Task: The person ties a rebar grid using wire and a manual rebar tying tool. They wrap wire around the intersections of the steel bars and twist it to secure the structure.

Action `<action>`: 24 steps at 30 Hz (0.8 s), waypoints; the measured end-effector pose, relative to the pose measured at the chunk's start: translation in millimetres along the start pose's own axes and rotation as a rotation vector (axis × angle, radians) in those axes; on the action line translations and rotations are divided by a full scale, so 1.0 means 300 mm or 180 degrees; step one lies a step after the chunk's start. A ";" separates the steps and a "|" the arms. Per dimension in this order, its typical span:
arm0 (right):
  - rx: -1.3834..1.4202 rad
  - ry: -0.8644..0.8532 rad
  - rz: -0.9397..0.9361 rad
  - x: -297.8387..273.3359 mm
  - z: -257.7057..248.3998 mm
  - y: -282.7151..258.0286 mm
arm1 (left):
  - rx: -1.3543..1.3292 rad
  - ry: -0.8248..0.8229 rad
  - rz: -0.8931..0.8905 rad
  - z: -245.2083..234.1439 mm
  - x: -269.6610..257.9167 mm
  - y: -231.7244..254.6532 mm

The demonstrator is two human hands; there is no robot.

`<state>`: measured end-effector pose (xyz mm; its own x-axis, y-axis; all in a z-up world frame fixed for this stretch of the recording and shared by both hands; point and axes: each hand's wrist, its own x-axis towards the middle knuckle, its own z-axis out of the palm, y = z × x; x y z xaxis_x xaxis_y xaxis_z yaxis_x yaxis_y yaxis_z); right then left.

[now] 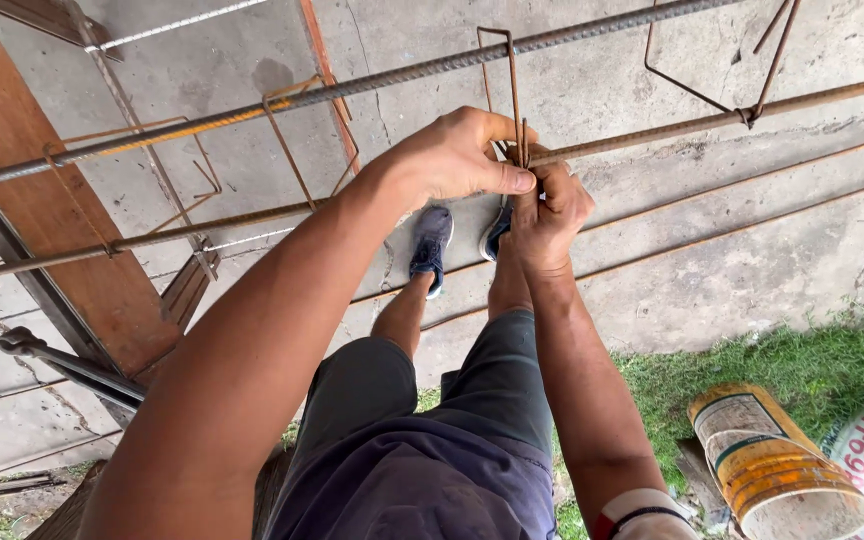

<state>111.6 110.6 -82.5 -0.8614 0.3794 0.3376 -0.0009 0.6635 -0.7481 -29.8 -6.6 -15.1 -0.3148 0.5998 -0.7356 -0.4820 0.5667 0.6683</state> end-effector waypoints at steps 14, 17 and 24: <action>0.1304 -0.0914 0.2414 0.005 -0.192 -0.179 | 0.1428 0.0345 -0.0199 0.024 -0.082 0.095; 0.1471 -0.0950 0.2665 0.041 -0.237 -0.213 | 0.1215 0.0162 -0.0301 0.019 -0.103 0.127; 0.2267 -0.1468 0.3269 0.139 -0.313 -0.227 | 0.0840 -0.0093 -0.0454 0.015 -0.157 0.200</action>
<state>123.6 141.8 36.3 -0.7229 0.1560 -0.6732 0.6064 -0.3237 -0.7262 -40.2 1.6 60.2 -0.2337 0.5175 -0.8231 -0.2891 0.7713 0.5670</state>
